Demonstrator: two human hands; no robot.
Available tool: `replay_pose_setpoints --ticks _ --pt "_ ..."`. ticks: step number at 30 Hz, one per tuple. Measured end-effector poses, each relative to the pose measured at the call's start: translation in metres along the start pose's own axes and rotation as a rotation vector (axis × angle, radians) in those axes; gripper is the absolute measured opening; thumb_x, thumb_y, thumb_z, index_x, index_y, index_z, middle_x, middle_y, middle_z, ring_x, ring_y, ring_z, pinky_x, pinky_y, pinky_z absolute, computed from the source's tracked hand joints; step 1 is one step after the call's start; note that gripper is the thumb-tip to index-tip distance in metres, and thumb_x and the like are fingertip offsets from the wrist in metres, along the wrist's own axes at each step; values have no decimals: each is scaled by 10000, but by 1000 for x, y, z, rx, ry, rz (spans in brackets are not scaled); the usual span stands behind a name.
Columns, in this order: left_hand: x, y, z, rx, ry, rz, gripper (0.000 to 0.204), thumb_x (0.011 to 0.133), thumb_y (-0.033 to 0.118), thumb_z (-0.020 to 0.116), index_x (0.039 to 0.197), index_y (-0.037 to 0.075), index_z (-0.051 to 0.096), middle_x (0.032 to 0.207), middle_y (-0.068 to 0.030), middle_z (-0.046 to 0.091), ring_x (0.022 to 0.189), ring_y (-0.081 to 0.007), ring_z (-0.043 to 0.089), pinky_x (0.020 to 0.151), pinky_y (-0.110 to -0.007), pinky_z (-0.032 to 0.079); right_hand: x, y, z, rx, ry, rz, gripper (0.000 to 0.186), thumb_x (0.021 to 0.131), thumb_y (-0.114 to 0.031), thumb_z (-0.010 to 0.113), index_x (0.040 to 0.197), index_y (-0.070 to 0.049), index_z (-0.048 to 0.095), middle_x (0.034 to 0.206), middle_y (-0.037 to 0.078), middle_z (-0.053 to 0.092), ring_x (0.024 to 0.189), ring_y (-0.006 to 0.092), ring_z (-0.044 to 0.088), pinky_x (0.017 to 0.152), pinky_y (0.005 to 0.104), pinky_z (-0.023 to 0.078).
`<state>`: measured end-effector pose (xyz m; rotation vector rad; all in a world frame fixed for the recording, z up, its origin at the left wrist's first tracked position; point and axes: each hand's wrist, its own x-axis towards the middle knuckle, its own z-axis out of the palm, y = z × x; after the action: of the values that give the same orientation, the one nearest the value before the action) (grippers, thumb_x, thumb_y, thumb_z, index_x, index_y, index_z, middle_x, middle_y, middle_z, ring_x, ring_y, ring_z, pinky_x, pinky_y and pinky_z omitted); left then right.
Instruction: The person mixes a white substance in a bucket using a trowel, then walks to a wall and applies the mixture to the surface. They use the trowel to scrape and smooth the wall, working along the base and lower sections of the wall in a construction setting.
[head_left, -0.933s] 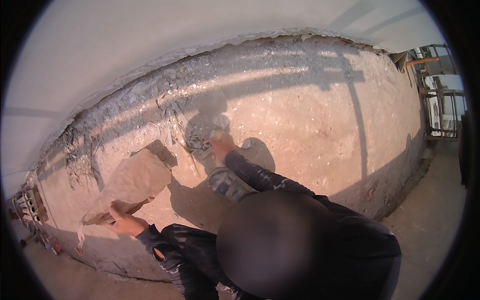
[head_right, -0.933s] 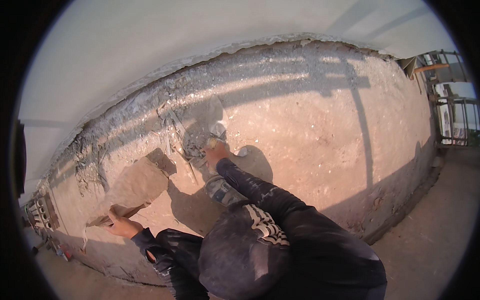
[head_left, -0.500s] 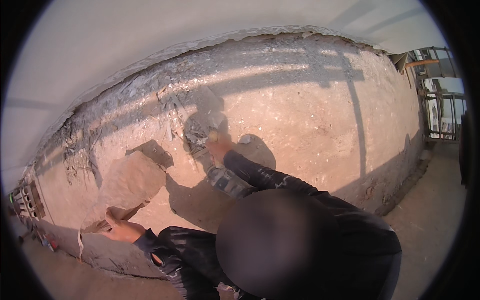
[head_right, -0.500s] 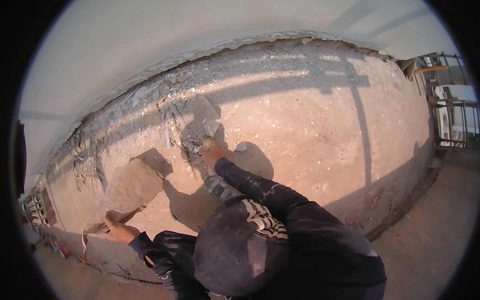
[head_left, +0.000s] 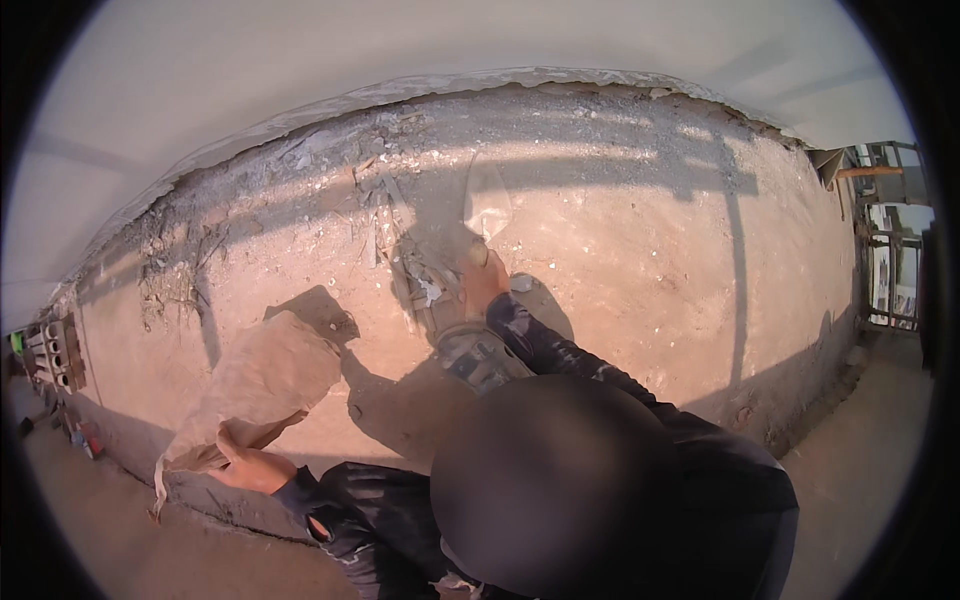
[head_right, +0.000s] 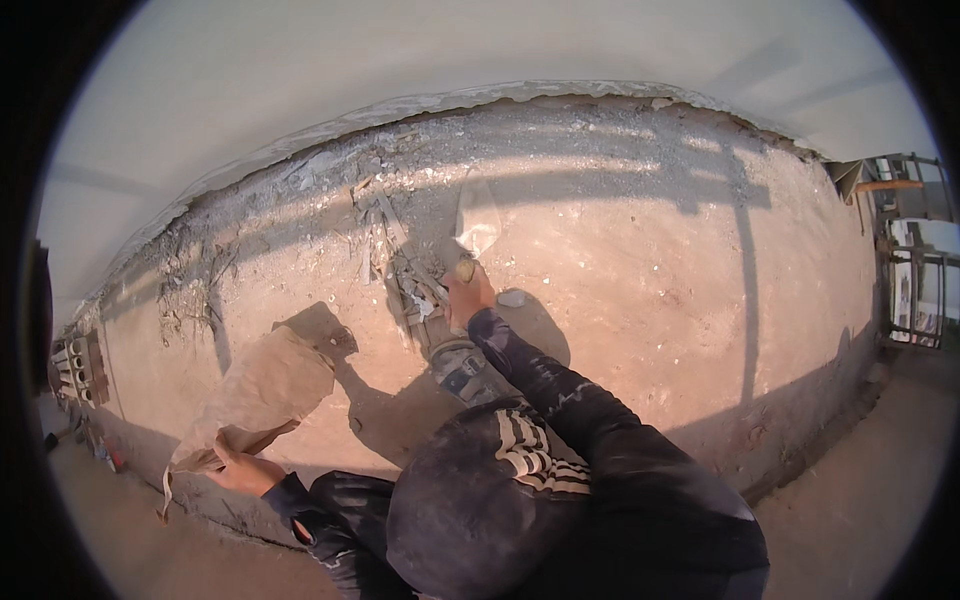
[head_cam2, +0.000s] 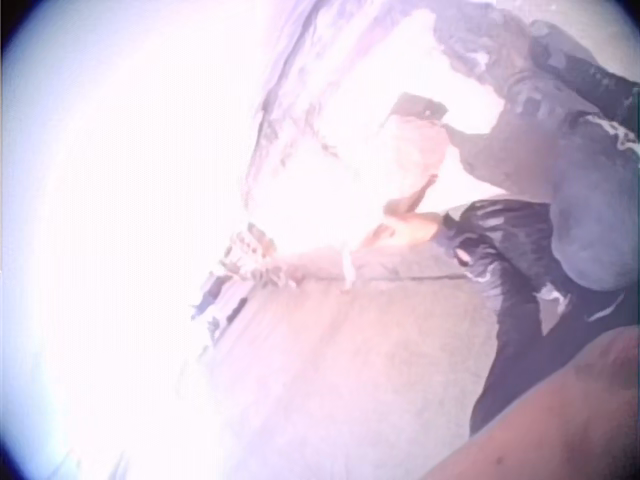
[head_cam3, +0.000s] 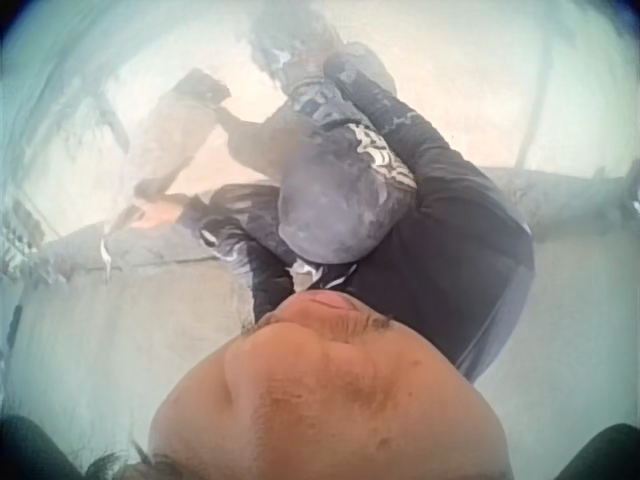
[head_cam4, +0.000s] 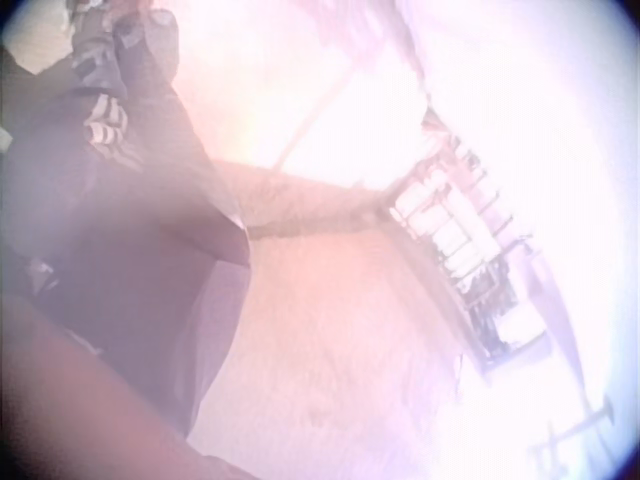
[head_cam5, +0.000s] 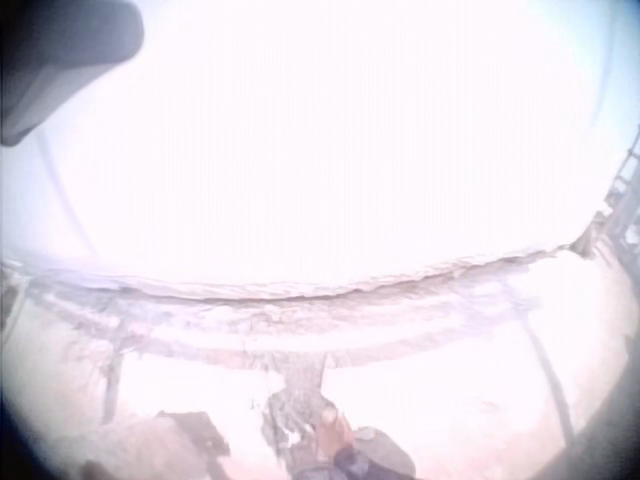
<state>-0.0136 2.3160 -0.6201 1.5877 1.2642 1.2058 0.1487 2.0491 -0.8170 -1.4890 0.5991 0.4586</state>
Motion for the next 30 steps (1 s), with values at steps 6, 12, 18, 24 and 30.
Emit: replay_pose_setpoints --ticks 6,12,18,24,30 --pt "0 -9 -13 -12 -5 5 489 810 148 584 1208 -75 408 1177 -184 497 1010 -265 535 863 -371 462 92 -68 -15 53 277 -10 271 808 -192 552 952 9 442 701 140 538 502 231 564 451 361 469" --pt "4 -9 1 -61 -22 -35 495 814 134 578 1233 -62 402 1203 -164 487 1013 -249 532 836 -353 478 41 -73 -6 -550 -59 -34 481 788 -261 568 1124 46 412 891 247 611 762 325 640 703 384 509" --pt "2 -11 16 -57 -78 -18 493 822 126 571 1246 -54 397 1211 -162 480 988 -236 543 785 -337 500 52 -88 -63 -1056 123 -272 509 751 -275 593 1135 13 425 885 254 614 877 377 610 779 428 483" --pt "-6 -8 23 -79 -119 -22 532 812 127 588 1265 -57 377 1242 -156 461 1045 -248 506 885 -348 439 105 -111 3 -1020 228 -222 550 745 -161 599 1181 59 347 1039 274 578 992 400 571 862 443 462" --pt "-3 -9 23 -94 -112 -70 545 807 137 594 1268 -54 376 1239 -156 462 1042 -254 506 884 -353 438 66 -93 75 -1138 -177 -354 539 750 -209 573 1215 -2 399 1080 242 569 1045 391 532 877 430 436"
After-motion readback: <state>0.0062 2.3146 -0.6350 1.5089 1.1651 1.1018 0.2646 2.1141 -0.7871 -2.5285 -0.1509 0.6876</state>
